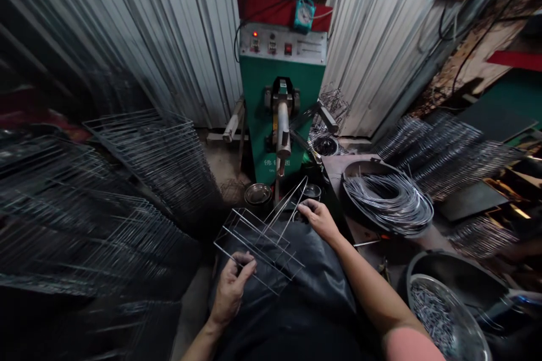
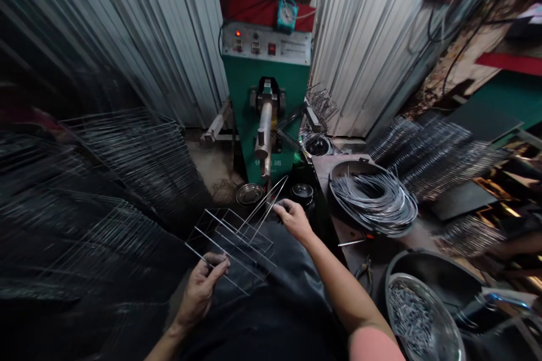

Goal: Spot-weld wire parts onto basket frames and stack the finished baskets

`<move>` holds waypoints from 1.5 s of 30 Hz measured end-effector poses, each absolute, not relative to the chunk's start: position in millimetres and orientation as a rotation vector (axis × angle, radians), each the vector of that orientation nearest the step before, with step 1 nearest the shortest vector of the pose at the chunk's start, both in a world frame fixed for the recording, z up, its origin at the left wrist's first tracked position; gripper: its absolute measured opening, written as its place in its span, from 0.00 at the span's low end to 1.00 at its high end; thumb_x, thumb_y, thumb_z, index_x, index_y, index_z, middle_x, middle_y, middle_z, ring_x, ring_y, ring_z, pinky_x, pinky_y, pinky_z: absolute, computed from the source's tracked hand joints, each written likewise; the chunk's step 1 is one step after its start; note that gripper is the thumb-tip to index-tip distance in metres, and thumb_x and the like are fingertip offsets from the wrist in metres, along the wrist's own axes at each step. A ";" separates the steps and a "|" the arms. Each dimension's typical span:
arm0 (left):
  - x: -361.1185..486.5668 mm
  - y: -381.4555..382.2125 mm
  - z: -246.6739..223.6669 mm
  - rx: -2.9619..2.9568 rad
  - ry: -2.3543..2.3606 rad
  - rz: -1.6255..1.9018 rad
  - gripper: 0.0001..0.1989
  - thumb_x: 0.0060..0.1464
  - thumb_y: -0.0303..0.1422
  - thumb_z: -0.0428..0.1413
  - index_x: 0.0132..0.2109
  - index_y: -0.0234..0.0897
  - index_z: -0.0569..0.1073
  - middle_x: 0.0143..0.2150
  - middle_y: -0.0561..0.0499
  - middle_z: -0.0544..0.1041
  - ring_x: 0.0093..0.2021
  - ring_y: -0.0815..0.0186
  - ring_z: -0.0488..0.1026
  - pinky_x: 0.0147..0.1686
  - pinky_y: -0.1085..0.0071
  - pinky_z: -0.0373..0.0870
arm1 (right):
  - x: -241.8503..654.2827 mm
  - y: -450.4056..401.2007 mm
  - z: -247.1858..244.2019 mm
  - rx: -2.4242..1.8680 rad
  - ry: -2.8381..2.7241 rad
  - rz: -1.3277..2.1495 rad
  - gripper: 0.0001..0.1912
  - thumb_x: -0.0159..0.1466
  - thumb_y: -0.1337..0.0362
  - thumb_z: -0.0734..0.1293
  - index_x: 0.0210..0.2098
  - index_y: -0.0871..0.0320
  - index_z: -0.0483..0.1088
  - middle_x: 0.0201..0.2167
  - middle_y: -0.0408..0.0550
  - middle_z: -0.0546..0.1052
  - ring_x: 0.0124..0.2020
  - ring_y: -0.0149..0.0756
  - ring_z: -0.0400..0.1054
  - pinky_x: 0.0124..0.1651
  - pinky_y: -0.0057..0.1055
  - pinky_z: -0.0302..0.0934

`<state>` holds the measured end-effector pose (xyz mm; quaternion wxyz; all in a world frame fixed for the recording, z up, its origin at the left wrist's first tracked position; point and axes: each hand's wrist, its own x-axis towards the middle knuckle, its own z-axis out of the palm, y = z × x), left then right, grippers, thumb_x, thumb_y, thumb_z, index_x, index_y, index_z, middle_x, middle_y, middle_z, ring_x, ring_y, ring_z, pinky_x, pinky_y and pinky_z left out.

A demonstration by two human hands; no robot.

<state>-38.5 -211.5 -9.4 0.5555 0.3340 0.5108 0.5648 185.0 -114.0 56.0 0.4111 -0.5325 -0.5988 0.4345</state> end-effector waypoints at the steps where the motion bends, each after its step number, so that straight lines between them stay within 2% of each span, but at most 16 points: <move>1: -38.5 -211.1 -9.5 0.778 1.213 1.334 0.12 0.39 0.37 0.63 0.27 0.34 0.71 0.26 0.52 0.71 0.33 0.67 0.68 0.39 0.73 0.63 | 180.7 -110.6 56.3 -1.299 -1.484 1.135 0.16 0.58 0.52 0.62 0.23 0.59 0.64 0.18 0.39 0.66 0.20 0.27 0.58 0.26 0.26 0.53; 5: -44.9 -208.7 -14.2 0.792 1.207 1.286 0.12 0.37 0.38 0.64 0.27 0.35 0.72 0.25 0.53 0.71 0.30 0.68 0.67 0.41 0.71 0.63 | 172.7 -105.5 45.7 -1.225 -1.433 1.220 0.18 0.57 0.50 0.62 0.22 0.59 0.62 0.17 0.38 0.65 0.19 0.26 0.58 0.25 0.25 0.53; 9: -52.0 -205.5 -23.5 0.888 1.171 1.226 0.10 0.41 0.37 0.62 0.28 0.36 0.72 0.25 0.53 0.71 0.31 0.68 0.68 0.47 0.69 0.61 | 164.4 -103.7 34.3 -1.210 -1.371 1.255 0.19 0.57 0.49 0.62 0.22 0.58 0.61 0.18 0.38 0.64 0.19 0.26 0.57 0.24 0.25 0.53; 14: -52.2 -204.5 -27.9 0.843 1.169 1.206 0.09 0.41 0.35 0.62 0.28 0.36 0.72 0.26 0.52 0.73 0.31 0.67 0.69 0.47 0.68 0.62 | 154.2 -103.7 31.2 -1.241 -1.430 1.199 0.19 0.58 0.51 0.61 0.20 0.57 0.59 0.16 0.37 0.62 0.18 0.25 0.55 0.24 0.25 0.51; 20: -75.8 -218.8 -4.7 0.694 1.449 1.237 0.12 0.39 0.32 0.64 0.35 0.36 0.75 0.34 0.48 0.75 0.41 0.59 0.70 0.46 0.67 0.63 | 151.6 -107.1 37.7 -1.275 -1.488 1.126 0.18 0.58 0.53 0.62 0.18 0.57 0.58 0.15 0.37 0.61 0.19 0.26 0.54 0.25 0.25 0.50; 23: -80.5 -216.0 29.8 0.795 1.736 1.433 0.12 0.37 0.28 0.65 0.33 0.37 0.75 0.36 0.49 0.74 0.49 0.58 0.65 0.55 0.66 0.55 | 150.4 -108.2 39.4 -1.266 -1.457 1.158 0.18 0.58 0.53 0.61 0.18 0.57 0.58 0.15 0.37 0.61 0.19 0.26 0.54 0.24 0.25 0.50; 26: -58.0 -194.1 66.2 1.121 1.633 1.453 0.15 0.33 0.26 0.66 0.33 0.37 0.76 0.38 0.48 0.74 0.54 0.57 0.62 0.61 0.60 0.43 | 147.5 -109.1 39.5 -1.249 -1.444 1.162 0.18 0.58 0.53 0.61 0.18 0.57 0.58 0.15 0.37 0.61 0.19 0.26 0.54 0.24 0.25 0.50; 28: -33.4 -174.5 81.8 1.410 1.579 1.360 0.14 0.36 0.29 0.65 0.36 0.37 0.76 0.37 0.48 0.75 0.52 0.54 0.63 0.61 0.51 0.37 | 145.8 -110.3 39.3 -1.239 -1.439 1.155 0.17 0.57 0.53 0.61 0.18 0.57 0.59 0.15 0.37 0.61 0.19 0.26 0.54 0.24 0.26 0.50; 31: -1.2 -152.1 89.0 1.985 1.699 0.995 0.11 0.44 0.35 0.60 0.37 0.36 0.74 0.34 0.46 0.76 0.46 0.51 0.68 0.58 0.41 0.33 | 146.7 -112.3 38.6 -1.239 -1.417 1.141 0.18 0.56 0.51 0.62 0.19 0.57 0.60 0.15 0.37 0.61 0.18 0.27 0.54 0.23 0.26 0.49; 35: 15.7 -140.4 81.8 2.438 1.868 0.591 0.10 0.50 0.37 0.54 0.36 0.34 0.73 0.33 0.43 0.76 0.40 0.53 0.69 0.56 0.40 0.42 | 152.7 -111.1 37.0 -1.229 -1.378 1.176 0.18 0.56 0.50 0.62 0.19 0.57 0.61 0.15 0.38 0.63 0.18 0.27 0.56 0.24 0.26 0.51; 38: 17.2 -133.1 78.6 2.507 1.865 0.570 0.11 0.51 0.37 0.53 0.35 0.34 0.72 0.33 0.43 0.76 0.39 0.54 0.69 0.55 0.44 0.48 | 155.1 -104.0 34.9 -1.184 -1.310 1.227 0.18 0.56 0.50 0.63 0.20 0.58 0.62 0.15 0.38 0.64 0.18 0.27 0.57 0.23 0.26 0.52; 45: 15.0 -95.0 88.0 2.536 1.754 0.575 0.09 0.49 0.37 0.53 0.32 0.35 0.72 0.33 0.43 0.76 0.40 0.55 0.70 0.53 0.51 0.53 | 153.9 -74.2 25.7 -1.085 -1.141 1.312 0.18 0.56 0.51 0.65 0.21 0.59 0.63 0.17 0.38 0.65 0.17 0.25 0.57 0.22 0.25 0.52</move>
